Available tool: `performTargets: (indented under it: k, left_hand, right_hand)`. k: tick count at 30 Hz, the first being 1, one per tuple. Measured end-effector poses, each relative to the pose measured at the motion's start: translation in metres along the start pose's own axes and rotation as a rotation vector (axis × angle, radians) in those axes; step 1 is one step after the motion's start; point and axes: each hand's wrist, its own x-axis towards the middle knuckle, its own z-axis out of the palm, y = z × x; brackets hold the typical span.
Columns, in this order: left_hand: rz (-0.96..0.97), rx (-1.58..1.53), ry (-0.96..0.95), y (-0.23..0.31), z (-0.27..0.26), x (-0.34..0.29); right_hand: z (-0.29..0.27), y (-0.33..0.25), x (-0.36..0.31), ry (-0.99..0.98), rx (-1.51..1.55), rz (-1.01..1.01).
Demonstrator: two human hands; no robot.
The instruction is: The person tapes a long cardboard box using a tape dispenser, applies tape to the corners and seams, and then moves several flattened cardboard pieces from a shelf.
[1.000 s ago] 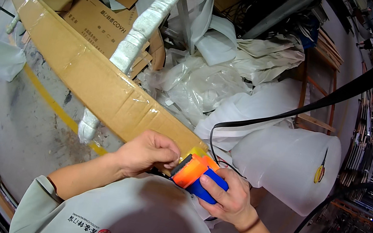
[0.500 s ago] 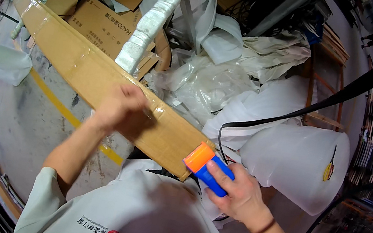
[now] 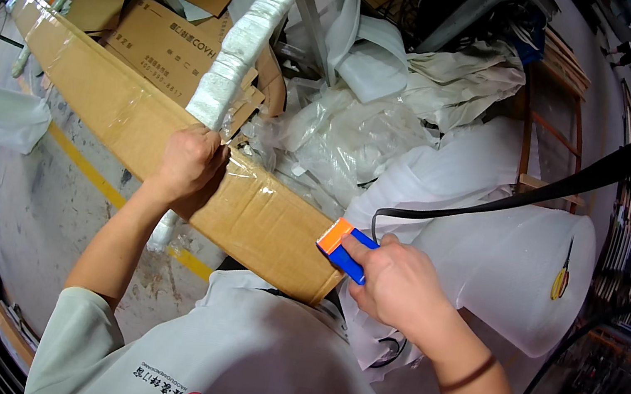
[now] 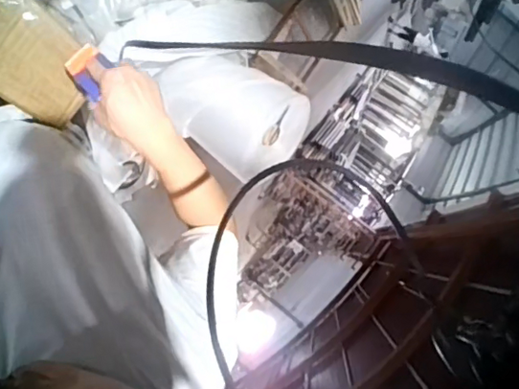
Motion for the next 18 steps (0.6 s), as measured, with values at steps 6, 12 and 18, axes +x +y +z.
performTargets:
  k: [6,12,18]
  left_hand:
    - [-0.274,0.244,-0.173,-0.001,-0.025,0.017]
    - [0.018,0.084,-0.141,0.034,-0.007,0.012]
    - [0.213,-0.087,-0.177,0.050,0.017,0.002]
  right_hand:
    - [-0.009,-0.006,0.024,-0.168,-0.080,0.019]
    - [-0.011,-0.014,0.022,-0.126,-0.114,0.007]
    - [-0.005,-0.011,0.019,-0.067,-0.101,-0.023]
